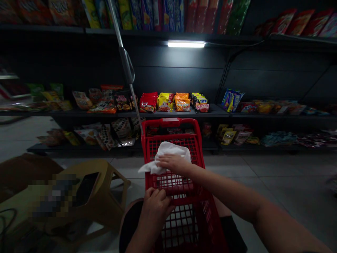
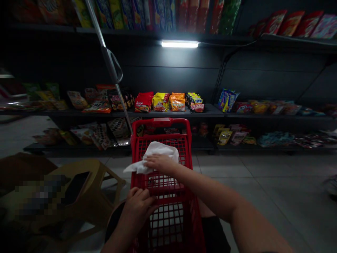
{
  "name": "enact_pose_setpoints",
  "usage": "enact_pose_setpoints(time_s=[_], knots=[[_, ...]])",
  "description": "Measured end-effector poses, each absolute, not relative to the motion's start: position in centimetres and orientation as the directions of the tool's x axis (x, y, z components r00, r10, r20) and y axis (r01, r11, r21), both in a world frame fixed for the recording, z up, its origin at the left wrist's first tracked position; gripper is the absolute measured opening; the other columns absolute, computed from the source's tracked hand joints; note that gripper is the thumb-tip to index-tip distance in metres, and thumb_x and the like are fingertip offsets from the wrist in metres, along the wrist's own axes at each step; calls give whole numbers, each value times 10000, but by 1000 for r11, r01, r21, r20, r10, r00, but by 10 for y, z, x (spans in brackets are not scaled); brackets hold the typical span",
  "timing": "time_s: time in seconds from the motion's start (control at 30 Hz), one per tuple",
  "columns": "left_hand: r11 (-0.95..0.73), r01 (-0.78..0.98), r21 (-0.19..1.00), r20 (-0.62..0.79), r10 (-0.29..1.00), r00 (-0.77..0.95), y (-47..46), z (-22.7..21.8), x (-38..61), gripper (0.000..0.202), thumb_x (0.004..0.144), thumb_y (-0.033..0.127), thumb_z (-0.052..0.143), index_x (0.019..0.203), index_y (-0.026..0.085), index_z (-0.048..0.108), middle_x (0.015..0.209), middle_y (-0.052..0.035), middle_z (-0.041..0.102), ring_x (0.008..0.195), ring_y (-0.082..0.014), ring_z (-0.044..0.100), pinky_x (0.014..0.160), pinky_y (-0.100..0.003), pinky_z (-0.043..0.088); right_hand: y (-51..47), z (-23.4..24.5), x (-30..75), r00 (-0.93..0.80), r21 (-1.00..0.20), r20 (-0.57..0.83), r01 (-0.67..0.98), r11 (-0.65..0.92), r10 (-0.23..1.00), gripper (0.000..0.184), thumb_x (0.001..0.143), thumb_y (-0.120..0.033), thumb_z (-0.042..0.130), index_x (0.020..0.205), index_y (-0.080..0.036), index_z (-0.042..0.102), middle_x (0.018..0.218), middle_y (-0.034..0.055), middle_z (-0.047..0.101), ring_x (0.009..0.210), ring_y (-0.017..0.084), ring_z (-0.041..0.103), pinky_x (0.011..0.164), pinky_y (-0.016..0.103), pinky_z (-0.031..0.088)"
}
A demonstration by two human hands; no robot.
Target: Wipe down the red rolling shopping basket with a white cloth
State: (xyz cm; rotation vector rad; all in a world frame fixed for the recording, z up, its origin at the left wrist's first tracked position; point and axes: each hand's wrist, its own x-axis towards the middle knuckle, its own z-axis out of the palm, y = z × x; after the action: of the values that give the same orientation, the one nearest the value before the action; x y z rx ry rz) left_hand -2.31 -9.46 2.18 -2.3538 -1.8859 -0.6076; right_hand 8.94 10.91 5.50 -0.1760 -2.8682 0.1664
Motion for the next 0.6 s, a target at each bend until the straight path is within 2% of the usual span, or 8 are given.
enact_pose_setpoints(time_s=[0.1,0.17,0.23,0.33,0.43,0.53,0.6], knots=[[-226,943,246,350,928,131,-95,22,-22,113,749,322,795,826,301,716,801,25,656,797,-170,584,895,-397,345,147,66,48,-848,-98,399,338,936,348,382,1006,-209,415,1375,-166,509,1470,124,484,1410,205,374,1167,387,304],[-207,940,272,337,935,108,-95,22,-21,120,745,306,798,831,308,715,804,29,654,807,-170,591,903,-398,340,162,70,27,-777,-97,452,446,890,438,407,1010,-214,394,1409,-175,463,1519,118,417,1432,224,318,1174,411,270],[-186,939,289,317,944,89,-94,23,-21,113,749,284,794,824,309,713,806,32,654,815,-172,597,907,-402,337,171,70,16,-749,-100,446,502,859,490,425,1018,-250,383,1439,-207,421,1527,110,398,1404,233,343,1160,430,263],[-172,940,295,314,947,74,-93,23,-20,140,732,287,807,837,317,718,810,32,662,812,-176,602,906,-411,341,182,67,22,-746,-108,390,545,832,540,445,1021,-331,390,1456,-237,394,1393,109,520,1270,228,471,1107,404,306],[-187,938,293,313,945,91,-92,23,-21,169,736,299,804,884,323,726,827,21,670,813,-181,606,907,-416,346,196,68,55,-658,-120,353,672,730,665,444,1023,-410,360,1422,-234,441,1230,116,598,1148,245,549,1031,385,358],[-187,933,306,288,953,96,-91,25,-21,147,761,300,784,894,321,725,834,20,665,826,-181,606,912,-417,340,209,72,100,-547,-101,333,789,606,768,472,1025,-470,292,1328,-202,534,1170,134,616,1110,251,571,1002,371,370],[-176,929,325,258,962,92,-91,27,-20,134,770,311,777,892,326,725,840,26,662,842,-180,606,916,-412,334,211,73,124,-484,-88,313,842,532,817,497,1022,-486,278,1313,-187,547,1154,140,628,1117,249,572,1002,362,370]])
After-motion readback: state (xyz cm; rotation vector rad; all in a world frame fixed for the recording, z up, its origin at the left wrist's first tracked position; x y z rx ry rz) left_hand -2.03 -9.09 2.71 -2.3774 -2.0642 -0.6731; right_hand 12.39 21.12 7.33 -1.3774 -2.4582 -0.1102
